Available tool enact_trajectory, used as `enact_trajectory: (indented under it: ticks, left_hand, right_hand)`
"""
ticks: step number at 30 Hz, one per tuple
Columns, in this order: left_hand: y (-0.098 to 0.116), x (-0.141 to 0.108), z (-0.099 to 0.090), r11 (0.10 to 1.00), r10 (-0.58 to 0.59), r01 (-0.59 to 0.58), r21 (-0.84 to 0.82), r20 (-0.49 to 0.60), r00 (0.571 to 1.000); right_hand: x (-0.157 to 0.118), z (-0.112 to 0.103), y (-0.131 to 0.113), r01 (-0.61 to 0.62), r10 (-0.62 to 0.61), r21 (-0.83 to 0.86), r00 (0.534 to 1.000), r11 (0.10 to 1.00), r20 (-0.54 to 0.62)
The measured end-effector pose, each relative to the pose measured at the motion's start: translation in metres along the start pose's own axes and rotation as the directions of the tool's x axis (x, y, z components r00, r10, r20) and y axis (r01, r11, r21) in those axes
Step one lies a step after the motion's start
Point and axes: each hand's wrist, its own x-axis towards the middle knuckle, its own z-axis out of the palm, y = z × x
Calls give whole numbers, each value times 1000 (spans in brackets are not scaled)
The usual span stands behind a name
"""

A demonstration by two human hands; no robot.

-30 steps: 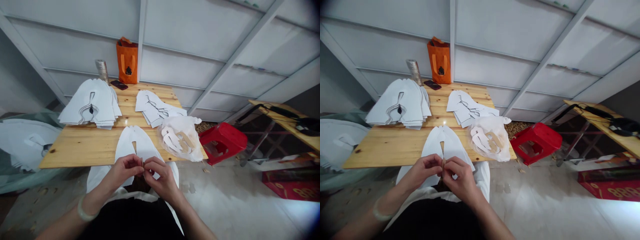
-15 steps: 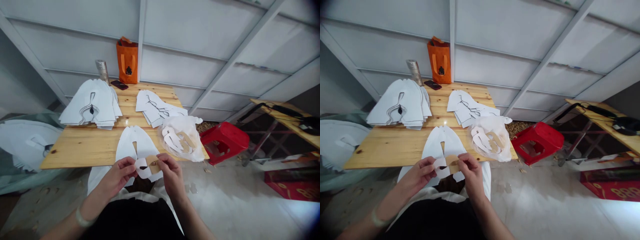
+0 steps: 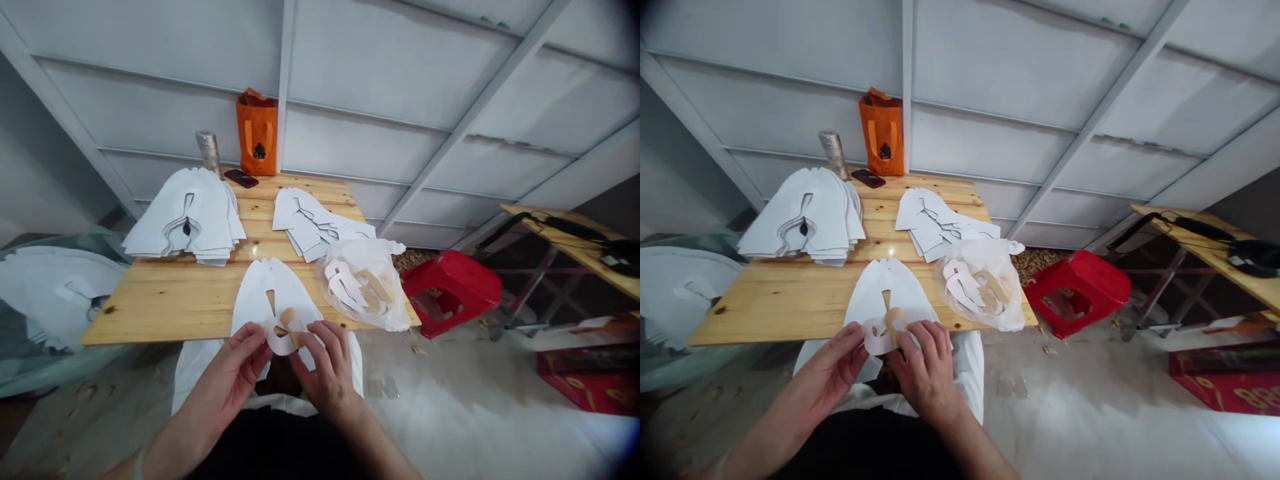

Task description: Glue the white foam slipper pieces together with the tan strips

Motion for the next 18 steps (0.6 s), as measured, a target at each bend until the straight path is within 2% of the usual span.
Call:
enact_trajectory:
  ticks: [2, 4, 6, 8, 10, 11, 13, 14, 16, 18]
  left_hand:
    - [-1, -4, 3, 1000, -14, 14, -7, 13, 1000]
    - [0, -6, 2, 999, 0, -4, 40, 90, 996]
    - [1, -5, -1, 987, 97, -121, 101, 218, 971]
    - [2, 0, -7, 938, 251, -311, 150, 323, 912]
    - [1, 8, -12, 863, 382, -465, 197, 346, 857]
    - [1, 13, -13, 842, 405, -492, 224, 340, 849]
    - [-1, 23, -14, 857, 359, -445, 260, 318, 878]
    - [-1, 27, -14, 881, 310, -393, 264, 305, 900]
    - [0, 34, -12, 923, 227, -299, 243, 285, 931]
    - [1, 39, -12, 951, 181, -244, 191, 297, 938]
  right_hand:
    - [5, 2, -2, -31, 32, 35, 999, 999, -28]
    - [11, 2, -4, -108, 113, 136, 993, 985, -34]
    - [16, -1, -5, -254, 258, 281, 966, 926, 24]
    - [19, -3, -4, -448, 429, 419, 892, 790, 144]
    - [20, -3, -3, -631, 575, 512, 765, 583, 290]
    - [20, -2, -1, -702, 624, 541, 691, 463, 364]
    - [20, 2, 1, -782, 664, 576, 564, 238, 491]
    - [20, 4, 2, -796, 663, 585, 522, 155, 536]
    - [20, 8, 4, -799, 642, 600, 485, 48, 594]
    - [20, 11, 6, -798, 612, 602, 466, -21, 639]
